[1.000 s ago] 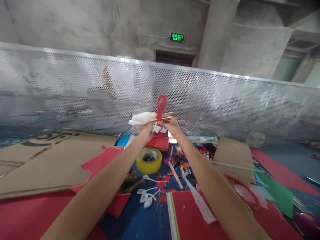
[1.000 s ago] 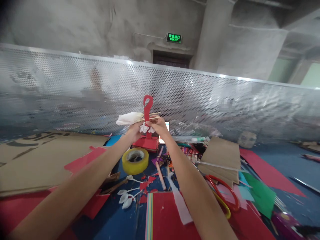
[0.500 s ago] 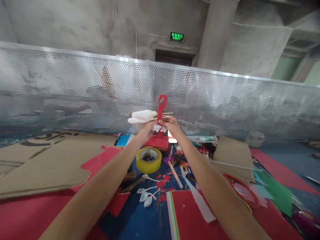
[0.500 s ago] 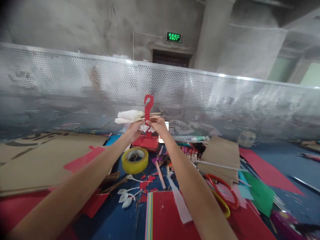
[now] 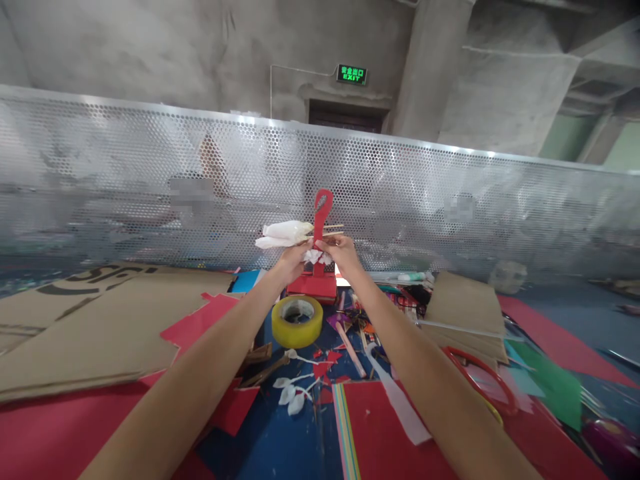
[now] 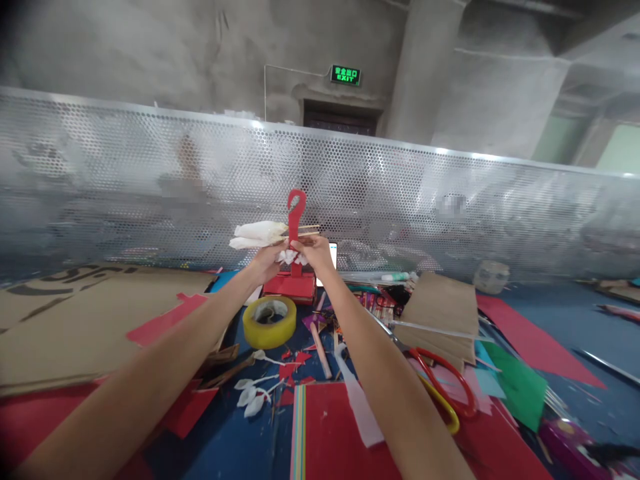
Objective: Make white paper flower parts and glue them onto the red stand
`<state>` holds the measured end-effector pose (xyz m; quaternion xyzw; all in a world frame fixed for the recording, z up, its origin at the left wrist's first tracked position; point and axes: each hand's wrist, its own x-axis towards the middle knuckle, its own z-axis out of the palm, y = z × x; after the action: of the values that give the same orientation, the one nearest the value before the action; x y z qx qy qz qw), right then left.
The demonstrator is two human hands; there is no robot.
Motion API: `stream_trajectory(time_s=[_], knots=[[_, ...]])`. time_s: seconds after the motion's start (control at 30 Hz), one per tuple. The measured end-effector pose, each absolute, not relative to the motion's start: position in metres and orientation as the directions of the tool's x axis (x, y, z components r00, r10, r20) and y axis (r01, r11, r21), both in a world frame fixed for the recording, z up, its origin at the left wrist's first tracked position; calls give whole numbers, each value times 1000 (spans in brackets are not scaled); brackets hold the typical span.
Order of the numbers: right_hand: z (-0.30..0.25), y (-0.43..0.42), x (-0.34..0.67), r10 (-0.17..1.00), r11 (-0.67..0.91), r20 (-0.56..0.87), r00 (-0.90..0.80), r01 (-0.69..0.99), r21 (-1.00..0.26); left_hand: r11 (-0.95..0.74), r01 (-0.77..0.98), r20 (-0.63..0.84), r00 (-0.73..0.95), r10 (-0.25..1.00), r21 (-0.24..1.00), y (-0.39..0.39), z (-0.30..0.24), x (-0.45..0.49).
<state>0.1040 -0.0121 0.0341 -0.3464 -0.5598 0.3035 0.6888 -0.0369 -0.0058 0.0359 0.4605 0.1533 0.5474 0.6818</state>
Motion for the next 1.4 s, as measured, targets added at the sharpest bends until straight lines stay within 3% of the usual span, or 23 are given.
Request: stream_trajectory(time_s=[0.5, 0.77, 1.4], knots=[[40, -23, 104, 827, 557, 547, 129, -58, -829, -13, -664, 447, 489, 749, 748, -10, 29, -60], [42, -25, 104, 814, 579, 572, 98, -67, -813, -31, -704, 441, 409, 799, 709, -7, 31, -51], [45, -34, 109, 829, 545, 498, 255, -169, -821, -107, -729, 427, 270, 863, 676, -17, 35, -30]])
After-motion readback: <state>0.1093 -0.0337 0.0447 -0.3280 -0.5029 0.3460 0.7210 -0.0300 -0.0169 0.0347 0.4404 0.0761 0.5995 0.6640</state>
